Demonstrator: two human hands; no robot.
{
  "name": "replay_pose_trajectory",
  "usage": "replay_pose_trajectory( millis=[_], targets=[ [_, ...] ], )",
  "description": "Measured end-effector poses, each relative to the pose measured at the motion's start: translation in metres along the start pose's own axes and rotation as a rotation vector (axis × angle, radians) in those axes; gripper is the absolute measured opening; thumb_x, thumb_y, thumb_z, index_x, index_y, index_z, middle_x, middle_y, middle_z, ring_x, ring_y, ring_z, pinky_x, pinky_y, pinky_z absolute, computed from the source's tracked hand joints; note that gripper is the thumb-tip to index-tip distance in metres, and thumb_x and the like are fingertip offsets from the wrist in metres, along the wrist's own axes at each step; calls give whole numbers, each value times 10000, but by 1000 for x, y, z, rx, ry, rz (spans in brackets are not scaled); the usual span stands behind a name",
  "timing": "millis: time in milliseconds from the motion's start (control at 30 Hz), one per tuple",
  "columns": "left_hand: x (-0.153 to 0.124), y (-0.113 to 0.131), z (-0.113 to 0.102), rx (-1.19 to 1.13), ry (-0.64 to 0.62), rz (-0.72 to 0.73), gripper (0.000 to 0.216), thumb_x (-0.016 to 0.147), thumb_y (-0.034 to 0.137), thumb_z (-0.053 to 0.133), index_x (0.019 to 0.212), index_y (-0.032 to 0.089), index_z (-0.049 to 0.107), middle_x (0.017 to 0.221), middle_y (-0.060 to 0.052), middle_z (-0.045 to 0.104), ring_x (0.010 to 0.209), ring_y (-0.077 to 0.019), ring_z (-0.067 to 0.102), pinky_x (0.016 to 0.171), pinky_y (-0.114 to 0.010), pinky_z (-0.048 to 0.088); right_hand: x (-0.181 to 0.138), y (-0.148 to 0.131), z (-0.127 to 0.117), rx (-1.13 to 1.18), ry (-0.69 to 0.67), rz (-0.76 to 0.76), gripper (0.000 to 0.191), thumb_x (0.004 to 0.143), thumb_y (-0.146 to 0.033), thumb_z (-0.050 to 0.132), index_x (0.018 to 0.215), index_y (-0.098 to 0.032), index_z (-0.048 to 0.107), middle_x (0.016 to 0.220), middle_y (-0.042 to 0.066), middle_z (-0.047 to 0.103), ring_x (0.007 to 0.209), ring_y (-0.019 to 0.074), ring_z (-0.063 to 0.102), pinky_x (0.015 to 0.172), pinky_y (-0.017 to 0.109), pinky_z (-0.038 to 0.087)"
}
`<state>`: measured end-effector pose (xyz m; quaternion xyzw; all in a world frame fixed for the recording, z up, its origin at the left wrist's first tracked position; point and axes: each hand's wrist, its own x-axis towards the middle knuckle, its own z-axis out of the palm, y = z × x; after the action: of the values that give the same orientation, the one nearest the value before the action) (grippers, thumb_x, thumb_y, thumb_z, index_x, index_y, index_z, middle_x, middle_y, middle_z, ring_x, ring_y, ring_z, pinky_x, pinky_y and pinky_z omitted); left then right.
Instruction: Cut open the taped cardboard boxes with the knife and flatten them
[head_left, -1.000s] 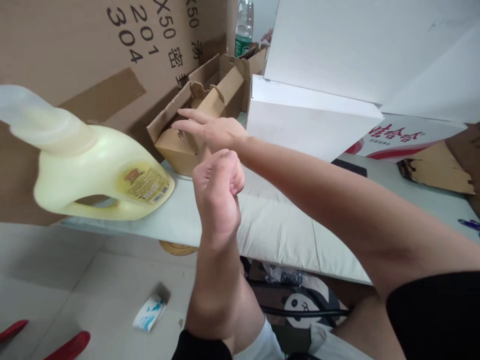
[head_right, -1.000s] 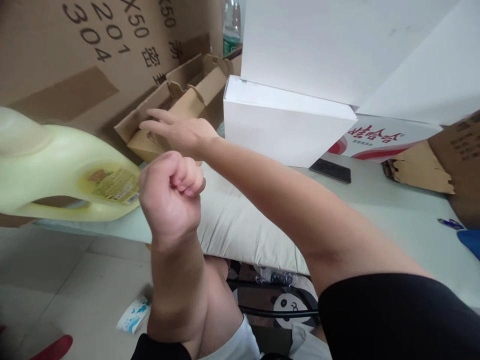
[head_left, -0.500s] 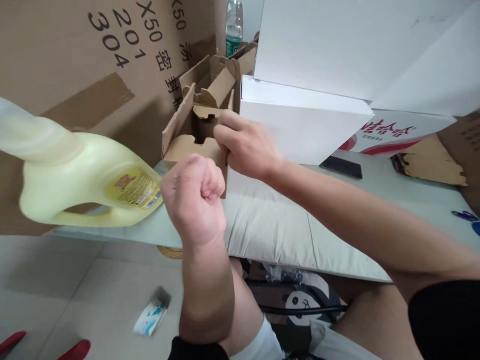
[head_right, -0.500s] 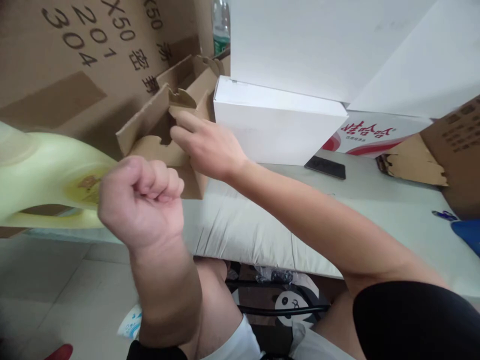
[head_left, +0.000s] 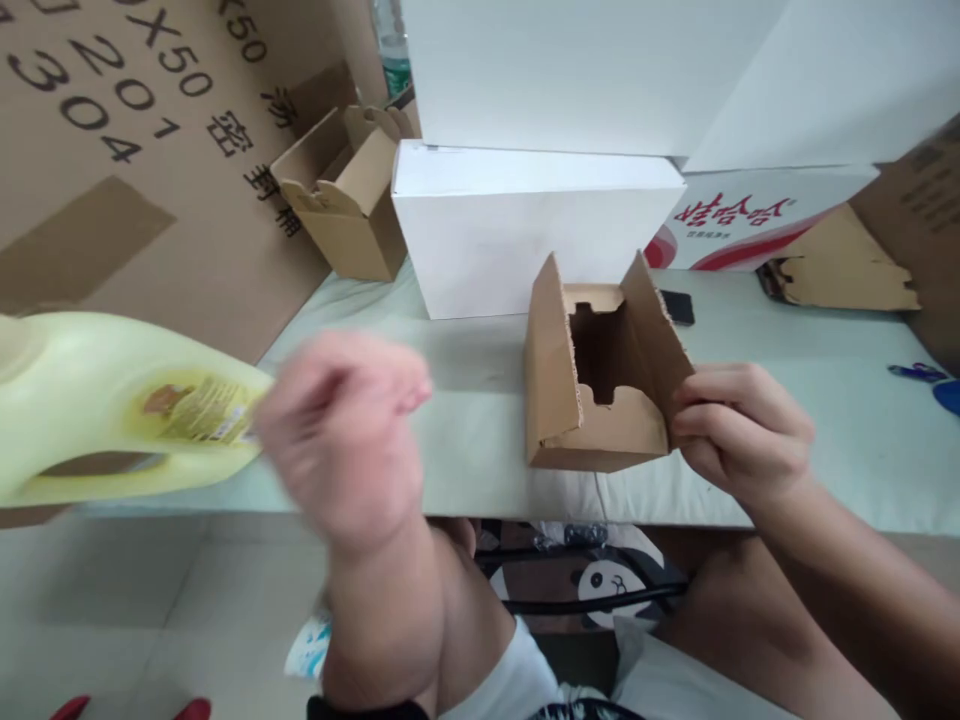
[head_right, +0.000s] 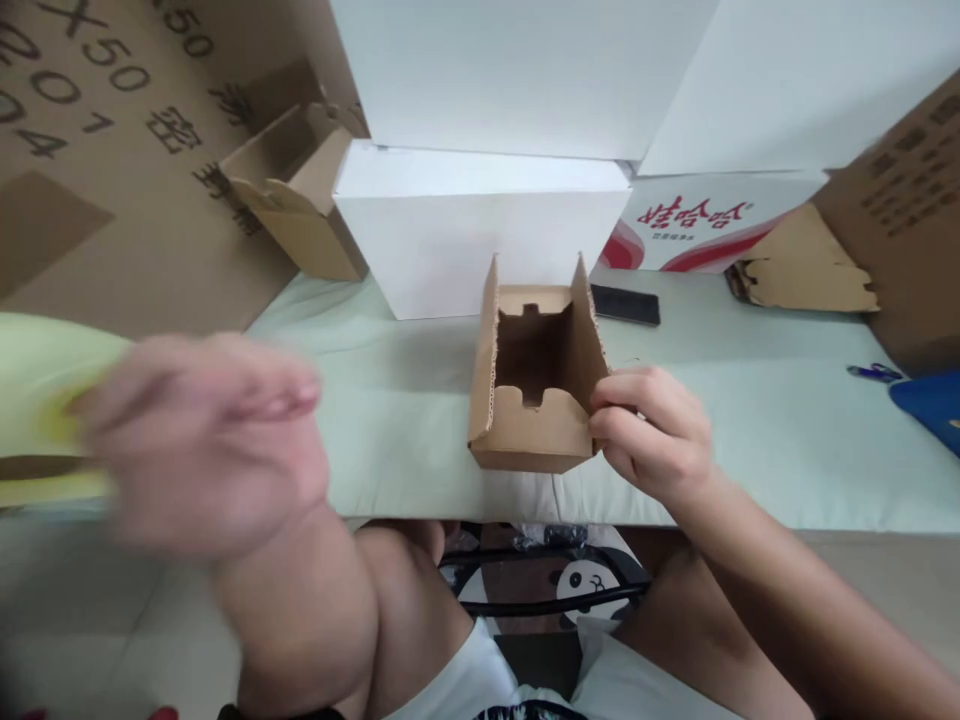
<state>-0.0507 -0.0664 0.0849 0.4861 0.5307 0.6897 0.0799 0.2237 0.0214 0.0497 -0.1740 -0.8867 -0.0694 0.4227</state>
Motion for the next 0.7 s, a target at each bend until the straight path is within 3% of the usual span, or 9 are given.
replay_pose_trajectory(
  millis=[33, 100, 167, 233, 367, 500, 600, 700],
  targets=[
    [0, -8, 18, -54, -30, 11, 206, 896, 307, 589, 698, 253, 566, 660, 15, 600, 658, -160, 619, 584, -356, 506, -7, 3, -2, -2, 10, 7, 293, 849, 25, 533, 751, -251, 549, 804, 33, 628, 688, 172, 594, 584, 318, 499],
    [-4, -23, 52, -59, -253, 17, 119, 934, 316, 581, 871, 248, 656, 971, -30, 741, 982, -205, 712, 790, -365, 586, -17, 9, -1, 47, 17, 27, 289, 888, 9, 496, 783, -250, 571, 798, 39, 633, 681, 174, 582, 573, 323, 488],
    [-11, -37, 80, 9, -438, -19, 226, 961, 400, 594, 1111, 249, 669, 1379, -87, 669, 1325, -271, 612, 1034, -438, 549, -24, 14, 1, 182, 3, 72, 287, 931, -23, 442, 881, -249, 612, 832, 49, 658, 691, 175, 594, 579, 331, 494],
    [-18, -49, 99, 75, -604, -27, 373, 963, 458, 610, 1275, 255, 634, 1590, -111, 508, 1496, -308, 457, 1175, -501, 451, -30, 18, 3, 328, -31, 130, 259, 957, -100, 434, 1015, -247, 640, 935, 71, 689, 756, 192, 634, 628, 358, 527],
    [-20, -62, 118, 180, -848, -39, 439, 962, 487, 628, 1326, 243, 649, 1604, -102, 508, 1581, -323, 315, 1269, -555, 321, -43, 23, 8, 319, -8, 245, 252, 908, -287, 629, 1158, -282, 650, 1279, 103, 630, 1043, 272, 658, 852, 462, 571],
    [-16, -56, 123, 311, -937, -67, 472, 950, 453, 654, 1368, 237, 626, 1607, -94, 509, 1591, -333, 288, 1272, -595, 308, -55, 27, 15, 312, 17, 437, 579, 855, -358, 732, 1391, -355, 512, 1575, 105, 438, 1423, 365, 487, 1078, 580, 509],
    [-17, -44, 119, 415, -976, -21, 431, 955, 352, 633, 1368, 230, 622, 1593, -94, 523, 1576, -331, 315, 1258, -587, 344, -61, 30, 17, 390, -50, 459, 667, 858, -382, 690, 1474, -328, 439, 1589, 132, 461, 1468, 377, 460, 1159, 623, 441],
    [-18, -37, 113, 466, -882, 7, 390, 929, 324, 648, 1310, 241, 645, 1463, -93, 620, 1434, -313, 498, 1188, -546, 452, -65, 32, 20, 446, -119, 376, 593, 862, -402, 656, 1430, -284, 531, 1510, 140, 570, 1471, 377, 457, 1195, 630, 395]
  ],
)
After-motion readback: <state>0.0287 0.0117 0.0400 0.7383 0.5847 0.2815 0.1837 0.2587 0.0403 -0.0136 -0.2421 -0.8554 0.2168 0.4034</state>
